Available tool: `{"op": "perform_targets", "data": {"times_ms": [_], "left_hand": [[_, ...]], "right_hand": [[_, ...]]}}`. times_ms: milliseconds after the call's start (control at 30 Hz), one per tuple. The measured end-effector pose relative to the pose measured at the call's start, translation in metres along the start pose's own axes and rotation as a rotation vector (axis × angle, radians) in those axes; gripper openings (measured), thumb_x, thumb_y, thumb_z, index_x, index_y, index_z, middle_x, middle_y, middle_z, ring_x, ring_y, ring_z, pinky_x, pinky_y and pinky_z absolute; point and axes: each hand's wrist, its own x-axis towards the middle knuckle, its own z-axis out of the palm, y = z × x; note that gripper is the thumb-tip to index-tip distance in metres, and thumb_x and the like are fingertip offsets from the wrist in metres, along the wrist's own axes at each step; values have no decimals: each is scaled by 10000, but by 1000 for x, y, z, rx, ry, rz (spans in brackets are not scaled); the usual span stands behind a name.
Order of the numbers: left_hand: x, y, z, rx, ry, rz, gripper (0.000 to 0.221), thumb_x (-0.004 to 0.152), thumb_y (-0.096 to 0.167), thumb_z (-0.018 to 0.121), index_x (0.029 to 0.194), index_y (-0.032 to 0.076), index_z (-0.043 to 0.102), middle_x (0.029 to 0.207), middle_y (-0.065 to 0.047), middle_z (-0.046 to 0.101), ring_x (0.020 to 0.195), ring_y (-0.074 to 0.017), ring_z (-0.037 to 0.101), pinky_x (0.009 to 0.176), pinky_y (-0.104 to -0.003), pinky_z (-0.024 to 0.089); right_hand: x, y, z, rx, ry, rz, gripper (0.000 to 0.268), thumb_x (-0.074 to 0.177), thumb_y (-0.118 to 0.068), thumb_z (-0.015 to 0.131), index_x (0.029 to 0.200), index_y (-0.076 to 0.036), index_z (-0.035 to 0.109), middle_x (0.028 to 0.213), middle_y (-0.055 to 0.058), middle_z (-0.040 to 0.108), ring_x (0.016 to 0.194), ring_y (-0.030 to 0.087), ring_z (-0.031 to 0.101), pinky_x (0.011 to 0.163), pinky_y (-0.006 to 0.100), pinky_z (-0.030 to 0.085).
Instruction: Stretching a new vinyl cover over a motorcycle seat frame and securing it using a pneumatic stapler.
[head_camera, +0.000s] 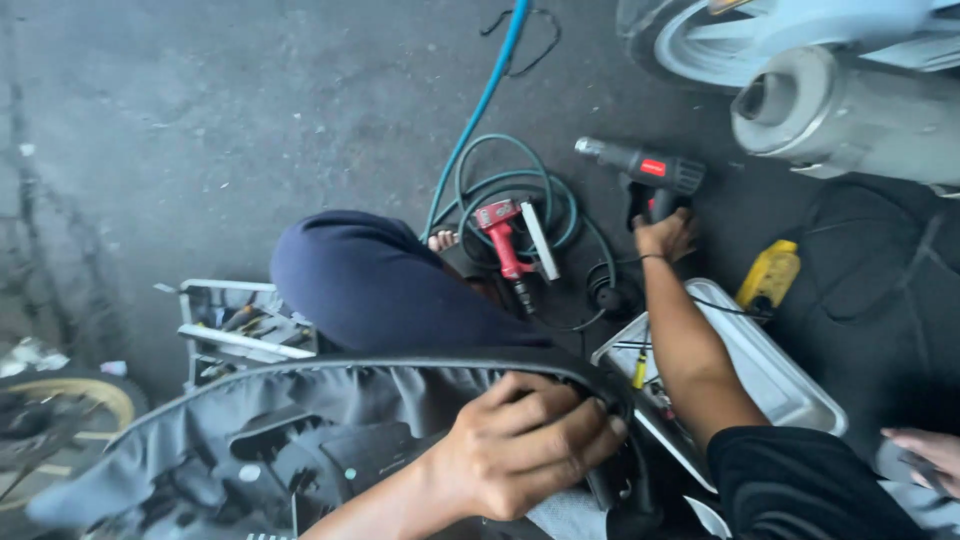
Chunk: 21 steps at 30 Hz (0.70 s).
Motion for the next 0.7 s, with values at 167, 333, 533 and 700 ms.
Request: {"op": "perform_targets", "data": {"times_ms": [167, 333, 533, 700], "left_hand": [[2, 13, -15, 257, -26, 167, 66, 1111, 12, 762, 1146, 17, 817, 1067, -104, 764, 939, -233, 841, 872, -322, 756], [-19, 34, -32, 546, -241, 43, 233, 1112, 251, 868, 1304, 202, 746, 1177, 69, 747, 1086, -14, 801, 849, -139, 668], [-50, 46, -27, 543, -182, 38, 301, 1027, 148, 956, 1264, 172, 772, 1177, 44, 656, 1027, -23, 768, 842, -167, 728], [-43, 48, -35, 520, -139, 61, 256, 991, 116, 970, 1171, 125, 788, 1111, 4, 721, 966, -70, 810, 799, -210, 714]], "right_hand": [[18, -10, -7, 61, -85, 7, 925, 771, -408, 978, 1509, -84, 525, 1394, 263, 699, 1329, 482, 626, 1137, 538, 482], [11, 30, -32, 49, -86, -322, 736, 950, -634, 881, 1234, 27, 727, 1228, 348, 758, 1140, 595, 705, 987, 614, 541], [-74, 100, -165, 64, -49, -704, 668, 1186, -591, 799, 1145, 67, 695, 1005, 272, 763, 895, 487, 742, 749, 563, 568], [-93, 164, -234, 139, 64, -878, 539, 1164, -365, 870, 1279, 145, 735, 1159, 337, 759, 1094, 544, 748, 962, 556, 559]]}}
